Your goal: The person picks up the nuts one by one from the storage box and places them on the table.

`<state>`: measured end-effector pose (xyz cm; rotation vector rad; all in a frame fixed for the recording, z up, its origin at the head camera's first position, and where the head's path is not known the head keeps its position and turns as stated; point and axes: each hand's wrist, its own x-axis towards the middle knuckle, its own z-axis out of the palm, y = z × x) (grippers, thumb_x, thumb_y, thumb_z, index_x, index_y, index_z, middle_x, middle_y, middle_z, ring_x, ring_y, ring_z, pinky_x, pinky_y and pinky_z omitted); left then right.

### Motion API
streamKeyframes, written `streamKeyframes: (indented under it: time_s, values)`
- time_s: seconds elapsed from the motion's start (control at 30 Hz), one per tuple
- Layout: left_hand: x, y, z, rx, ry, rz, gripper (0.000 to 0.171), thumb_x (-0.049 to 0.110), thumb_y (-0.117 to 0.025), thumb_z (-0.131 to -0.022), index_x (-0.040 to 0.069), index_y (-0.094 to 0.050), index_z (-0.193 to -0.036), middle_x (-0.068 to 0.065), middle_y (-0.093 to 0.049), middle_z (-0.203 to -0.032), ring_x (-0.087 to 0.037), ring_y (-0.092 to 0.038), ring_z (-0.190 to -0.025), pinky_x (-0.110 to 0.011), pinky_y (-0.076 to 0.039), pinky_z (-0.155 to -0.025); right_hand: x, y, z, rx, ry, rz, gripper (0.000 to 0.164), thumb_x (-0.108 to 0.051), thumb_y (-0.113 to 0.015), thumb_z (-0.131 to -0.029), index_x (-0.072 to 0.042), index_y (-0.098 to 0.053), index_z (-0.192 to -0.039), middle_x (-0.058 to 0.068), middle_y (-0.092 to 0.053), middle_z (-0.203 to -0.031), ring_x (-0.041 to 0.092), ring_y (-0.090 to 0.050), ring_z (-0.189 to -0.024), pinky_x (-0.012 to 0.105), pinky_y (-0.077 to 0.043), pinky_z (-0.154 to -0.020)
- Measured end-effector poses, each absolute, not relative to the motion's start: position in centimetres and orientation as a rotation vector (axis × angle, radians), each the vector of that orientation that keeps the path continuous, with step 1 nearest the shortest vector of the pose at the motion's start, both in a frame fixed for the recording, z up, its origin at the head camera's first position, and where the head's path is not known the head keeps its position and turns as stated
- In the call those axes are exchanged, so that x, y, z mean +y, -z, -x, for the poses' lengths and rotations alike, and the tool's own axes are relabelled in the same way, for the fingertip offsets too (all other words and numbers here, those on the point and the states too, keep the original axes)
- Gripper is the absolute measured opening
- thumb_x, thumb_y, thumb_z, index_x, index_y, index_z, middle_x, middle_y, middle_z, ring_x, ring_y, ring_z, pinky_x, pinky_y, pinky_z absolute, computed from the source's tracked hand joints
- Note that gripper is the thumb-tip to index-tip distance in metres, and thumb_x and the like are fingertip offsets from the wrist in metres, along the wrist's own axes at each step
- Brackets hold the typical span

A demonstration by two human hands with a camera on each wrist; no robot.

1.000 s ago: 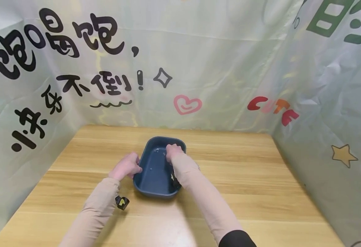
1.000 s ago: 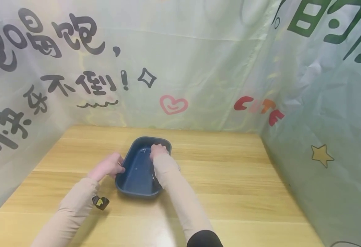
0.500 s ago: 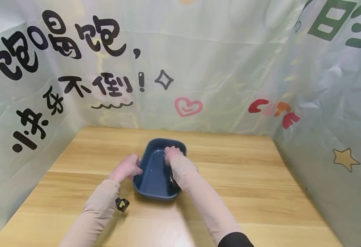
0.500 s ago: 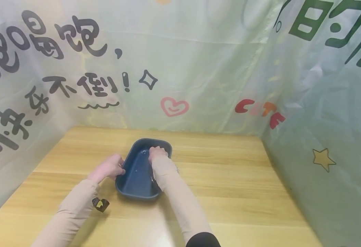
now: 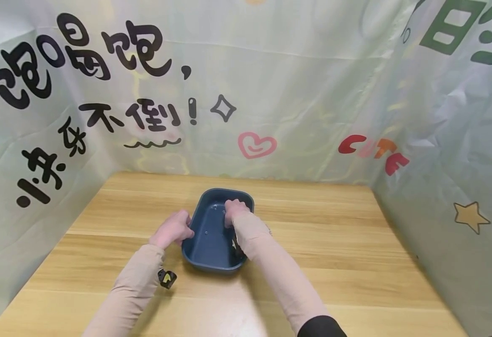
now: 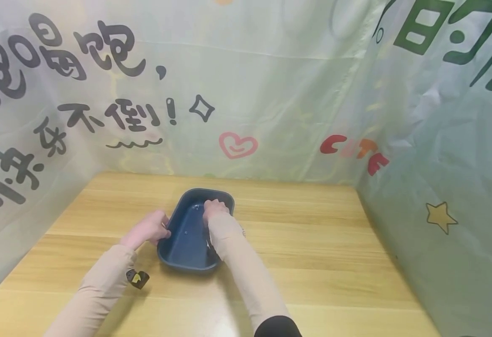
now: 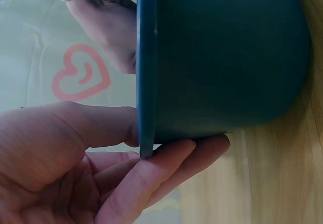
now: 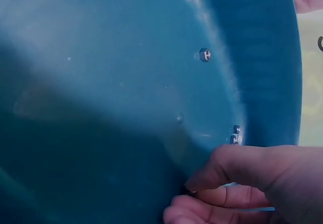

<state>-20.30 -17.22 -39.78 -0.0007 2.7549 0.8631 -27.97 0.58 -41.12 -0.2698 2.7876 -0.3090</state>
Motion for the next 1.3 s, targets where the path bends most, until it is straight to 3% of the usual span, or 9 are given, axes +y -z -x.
streamKeyframes:
  time_s: [0.1, 0.33, 0.5, 0.6, 0.7, 0.77, 0.87, 1.03, 1.3]
  values:
    - [-17.2, 39.8, 20.3, 2.771, -0.839, -0.011, 0.012, -0.001, -0.07, -0.079, -0.004, -0.06, -0.086, -0.014, -0.062, -0.081, -0.02, -0.061, -0.058, -0.025, -0.054, -0.048, 0.7, 40.9, 28.0, 2.776, 0.365, 0.275, 0.037, -0.007, -0.079, -0.076, -0.006, -0.067, -0.112, 0.014, -0.068, -0.106, 0.028, -0.059, -0.089, 0.036, -0.053, -0.066]
    - [-17.2, 39.7, 20.4, 2.784, -0.824, -0.021, 0.012, -0.001, -0.07, -0.079, -0.002, -0.059, -0.083, -0.012, -0.061, -0.078, -0.02, -0.06, -0.058, -0.027, -0.055, -0.049, 0.8, 40.5, 28.5, 2.714, 0.498, 0.255, 0.024, -0.005, -0.076, -0.077, -0.005, -0.062, -0.096, 0.01, -0.062, -0.08, 0.02, -0.057, -0.055, 0.026, -0.046, -0.044]
    - [-17.2, 39.7, 20.4, 2.773, -0.839, -0.012, 0.013, -0.002, -0.07, -0.08, -0.003, -0.059, -0.086, -0.014, -0.062, -0.082, -0.021, -0.062, -0.064, -0.031, -0.059, -0.053, 1.2, 40.0, 28.6, 2.668, 0.57, 0.307, 0.017, -0.003, -0.072, -0.08, -0.007, -0.057, -0.075, 0.004, -0.057, -0.061, 0.014, -0.053, -0.044, 0.024, -0.046, -0.041]
    - [-17.3, 39.8, 20.4, 2.769, -0.852, -0.017, 0.014, -0.002, -0.07, -0.079, -0.004, -0.059, -0.088, -0.016, -0.062, -0.084, -0.022, -0.063, -0.066, -0.032, -0.061, -0.055, 1.7, 39.3, 28.3, 2.645, 0.615, 0.391, 0.017, 0.002, -0.067, -0.08, -0.007, -0.062, -0.067, 0.004, -0.06, -0.054, 0.013, -0.058, -0.044, 0.022, -0.049, -0.047]
    - [-17.3, 39.7, 20.3, 2.769, -0.867, -0.021, 0.015, -0.002, -0.069, -0.079, -0.005, -0.058, -0.09, -0.017, -0.063, -0.086, -0.023, -0.064, -0.069, -0.033, -0.061, -0.056, 2.4, 38.6, 27.9, 2.616, 0.673, 0.471, 0.014, 0.006, -0.068, -0.08, -0.004, -0.072, -0.071, 0.005, -0.069, -0.061, 0.014, -0.067, -0.053, 0.021, -0.057, -0.057]
    - [-17.4, 39.7, 20.3, 2.769, -0.875, -0.024, 0.016, -0.002, -0.069, -0.079, -0.005, -0.058, -0.09, -0.017, -0.063, -0.087, -0.023, -0.064, -0.07, -0.034, -0.062, -0.057, 2.8, 38.2, 27.7, 2.58, 0.741, 0.488, 0.008, 0.006, -0.07, -0.082, 0.0, -0.075, -0.082, 0.01, -0.074, -0.07, 0.017, -0.073, -0.06, 0.023, -0.062, -0.065]
    - [-17.4, 39.7, 20.3, 2.768, -0.872, -0.033, 0.014, -0.002, -0.069, -0.079, -0.005, -0.059, -0.089, -0.017, -0.064, -0.086, -0.023, -0.064, -0.068, -0.035, -0.062, -0.058, 3.5, 37.9, 27.4, 2.524, 0.84, 0.493, 0.012, 0.007, -0.071, -0.084, 0.006, -0.075, -0.095, 0.016, -0.077, -0.082, 0.02, -0.076, -0.068, 0.028, -0.065, -0.072]
    - [-17.4, 39.6, 20.3, 2.769, -0.851, -0.035, 0.012, -0.002, -0.069, -0.079, -0.004, -0.06, -0.087, -0.016, -0.063, -0.084, -0.022, -0.064, -0.067, -0.034, -0.062, -0.057, 4.3, 37.9, 26.9, 2.425, 1.035, 0.504, 0.015, 0.012, -0.067, -0.086, 0.015, -0.071, -0.101, 0.024, -0.075, -0.085, 0.016, -0.071, -0.062, 0.038, -0.066, -0.077]
    - [-17.3, 39.7, 20.3, 2.765, -0.845, -0.03, 0.01, -0.002, -0.069, -0.08, -0.004, -0.062, -0.086, -0.014, -0.064, -0.081, -0.021, -0.063, -0.064, -0.034, -0.061, -0.056, 5.5, 38.3, 25.9, 2.352, 1.186, 0.627, 0.017, 0.012, -0.061, -0.09, 0.019, -0.067, -0.104, 0.027, -0.073, -0.086, 0.011, -0.066, -0.061, 0.049, -0.065, -0.08]
